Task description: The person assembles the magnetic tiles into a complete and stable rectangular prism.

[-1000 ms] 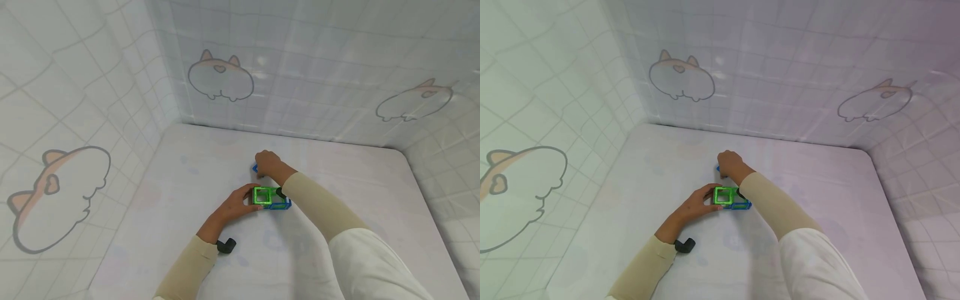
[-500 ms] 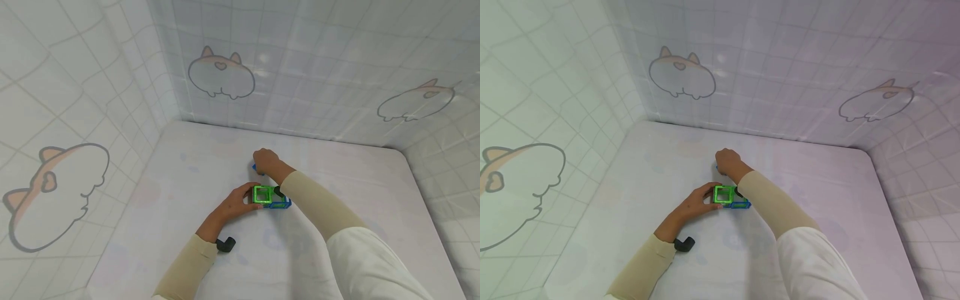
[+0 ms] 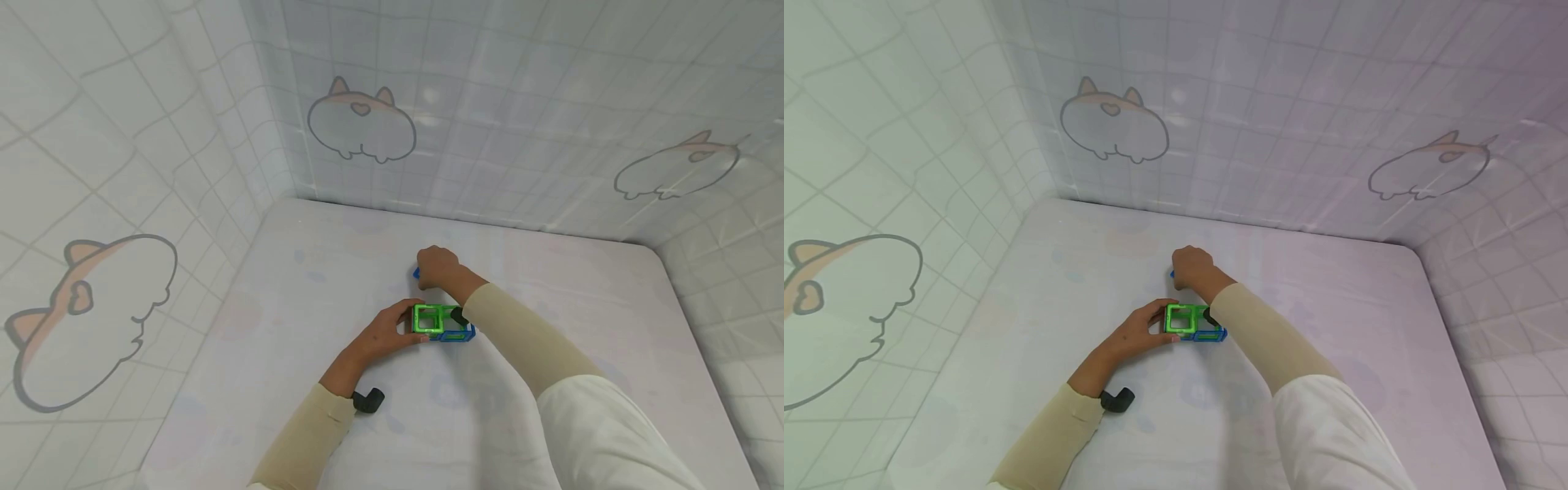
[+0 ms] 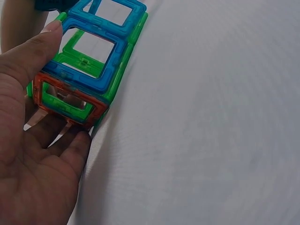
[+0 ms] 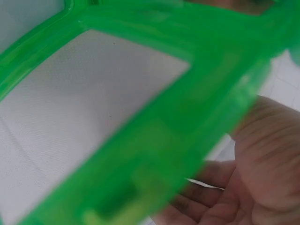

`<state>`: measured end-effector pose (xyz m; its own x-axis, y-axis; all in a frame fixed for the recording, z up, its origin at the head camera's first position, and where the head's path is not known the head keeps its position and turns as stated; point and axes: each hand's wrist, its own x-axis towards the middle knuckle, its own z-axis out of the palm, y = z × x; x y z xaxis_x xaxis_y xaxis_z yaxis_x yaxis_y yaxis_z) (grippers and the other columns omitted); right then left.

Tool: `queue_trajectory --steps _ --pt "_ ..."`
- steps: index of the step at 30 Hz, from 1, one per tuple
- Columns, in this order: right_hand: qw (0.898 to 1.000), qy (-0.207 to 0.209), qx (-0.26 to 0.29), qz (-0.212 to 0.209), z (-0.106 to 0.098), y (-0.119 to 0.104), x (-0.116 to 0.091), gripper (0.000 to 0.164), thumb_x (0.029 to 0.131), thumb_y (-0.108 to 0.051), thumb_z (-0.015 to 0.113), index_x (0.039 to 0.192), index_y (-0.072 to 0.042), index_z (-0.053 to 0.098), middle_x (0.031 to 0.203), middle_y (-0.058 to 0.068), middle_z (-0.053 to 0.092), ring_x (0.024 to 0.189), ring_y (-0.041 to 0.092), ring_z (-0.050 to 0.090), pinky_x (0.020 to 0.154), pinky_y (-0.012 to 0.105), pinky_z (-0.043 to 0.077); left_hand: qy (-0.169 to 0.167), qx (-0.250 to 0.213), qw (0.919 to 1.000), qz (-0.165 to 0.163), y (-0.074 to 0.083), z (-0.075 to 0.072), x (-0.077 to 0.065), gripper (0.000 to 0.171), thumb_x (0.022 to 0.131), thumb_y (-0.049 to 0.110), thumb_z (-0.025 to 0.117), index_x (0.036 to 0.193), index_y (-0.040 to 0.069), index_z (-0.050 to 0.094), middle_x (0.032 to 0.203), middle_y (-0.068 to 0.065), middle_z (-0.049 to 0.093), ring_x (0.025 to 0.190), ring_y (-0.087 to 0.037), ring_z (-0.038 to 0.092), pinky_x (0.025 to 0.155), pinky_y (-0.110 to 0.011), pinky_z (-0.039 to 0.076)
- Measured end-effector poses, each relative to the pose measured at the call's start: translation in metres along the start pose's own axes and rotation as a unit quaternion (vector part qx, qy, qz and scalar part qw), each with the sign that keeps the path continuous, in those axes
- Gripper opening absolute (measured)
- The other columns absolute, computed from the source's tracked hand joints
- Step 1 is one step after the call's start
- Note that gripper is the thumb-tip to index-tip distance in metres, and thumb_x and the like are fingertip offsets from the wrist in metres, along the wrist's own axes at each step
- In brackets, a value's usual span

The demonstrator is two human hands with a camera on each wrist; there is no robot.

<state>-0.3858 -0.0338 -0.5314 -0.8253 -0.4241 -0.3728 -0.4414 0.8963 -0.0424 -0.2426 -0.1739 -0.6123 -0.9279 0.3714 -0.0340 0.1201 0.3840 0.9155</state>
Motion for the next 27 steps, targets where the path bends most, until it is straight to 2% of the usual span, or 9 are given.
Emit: queue_trajectory --steps 9,22,27 --pt "0.999 -0.005 0.042 -0.025 0.004 0.015 -0.002 0.044 0.079 -0.03 0.076 0.111 -0.003 0.061 0.096 0.007 0.061 0.086 0.022 0.055 0.072 0.035 0.051 0.003 0.0 1.0 -0.004 -0.001 0.002 0.001 0.075 0.083 0.049 0.079 0.146 0.027 0.045 0.149 0.002 0.048 0.137 -0.021 0.048 0.111 -0.038 0.043" --pt "0.992 -0.046 0.106 -0.046 0.004 0.028 -0.016 0.061 0.08 -0.028 0.077 0.131 -0.001 0.056 0.117 0.009 0.062 0.099 0.023 0.056 0.088 0.039 0.054 0.008 0.004 1.0 -0.001 -0.002 0.004 0.001 0.076 0.082 0.051 0.078 0.146 0.026 0.045 0.151 -0.001 0.046 0.137 -0.024 0.048 0.111 -0.04 0.043" --pt "0.988 -0.043 0.133 -0.061 0.003 0.032 -0.021 0.064 0.081 -0.027 0.077 0.136 -0.002 0.055 0.127 0.01 0.061 0.108 0.024 0.057 0.096 0.041 0.053 0.011 0.002 0.9999 -0.006 -0.002 0.004 0.001 0.076 0.082 0.049 0.079 0.146 0.026 0.045 0.151 0.0 0.046 0.137 -0.025 0.049 0.112 -0.039 0.043"
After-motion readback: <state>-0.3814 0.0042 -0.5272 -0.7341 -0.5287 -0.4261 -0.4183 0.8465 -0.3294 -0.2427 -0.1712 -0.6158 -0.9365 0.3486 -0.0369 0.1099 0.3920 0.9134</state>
